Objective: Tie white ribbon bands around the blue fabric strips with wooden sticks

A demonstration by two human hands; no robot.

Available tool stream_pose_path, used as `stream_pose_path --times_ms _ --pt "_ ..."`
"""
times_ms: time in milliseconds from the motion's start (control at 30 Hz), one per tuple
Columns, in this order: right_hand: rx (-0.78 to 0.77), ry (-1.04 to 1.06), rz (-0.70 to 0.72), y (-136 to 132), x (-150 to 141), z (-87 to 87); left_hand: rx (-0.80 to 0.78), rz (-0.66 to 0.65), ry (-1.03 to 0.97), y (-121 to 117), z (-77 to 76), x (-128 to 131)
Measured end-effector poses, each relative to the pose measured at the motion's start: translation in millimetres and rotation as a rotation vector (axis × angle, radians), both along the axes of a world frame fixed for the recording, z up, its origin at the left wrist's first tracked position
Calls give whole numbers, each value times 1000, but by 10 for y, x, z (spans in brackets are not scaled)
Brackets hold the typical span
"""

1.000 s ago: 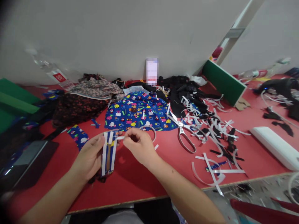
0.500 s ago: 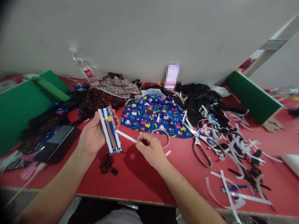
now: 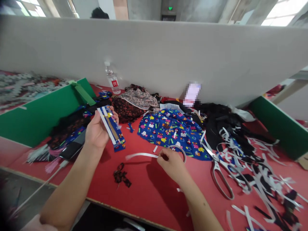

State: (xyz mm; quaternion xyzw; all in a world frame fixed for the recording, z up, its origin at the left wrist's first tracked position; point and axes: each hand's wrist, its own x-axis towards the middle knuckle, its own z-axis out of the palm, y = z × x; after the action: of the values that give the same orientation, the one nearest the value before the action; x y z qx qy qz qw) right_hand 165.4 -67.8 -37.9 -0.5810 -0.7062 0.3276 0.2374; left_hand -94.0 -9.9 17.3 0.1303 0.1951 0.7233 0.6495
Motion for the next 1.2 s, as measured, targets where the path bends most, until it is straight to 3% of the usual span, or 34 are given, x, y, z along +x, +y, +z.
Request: stream_pose_path --times_ms 267,400,533,700,867,1000,1200 --pt "21 -95 174 -20 84 60 32 26 56 -14 8 23" --pt "138 -191 32 22 94 10 26 -28 90 -92 2 180" --pt "255 -87 -84 5 -1 62 3 -110 135 -182 -25 325" --pt "344 61 -56 -176 -238 277 11 -188 177 -255 -65 428" --pt "459 83 -33 -344 -401 420 15 -137 244 -339 -29 523" --pt "584 29 -74 -374 -513 427 44 -109 301 -397 -19 582" --pt "608 -121 -132 -317 -650 364 65 -104 342 -438 -35 604"
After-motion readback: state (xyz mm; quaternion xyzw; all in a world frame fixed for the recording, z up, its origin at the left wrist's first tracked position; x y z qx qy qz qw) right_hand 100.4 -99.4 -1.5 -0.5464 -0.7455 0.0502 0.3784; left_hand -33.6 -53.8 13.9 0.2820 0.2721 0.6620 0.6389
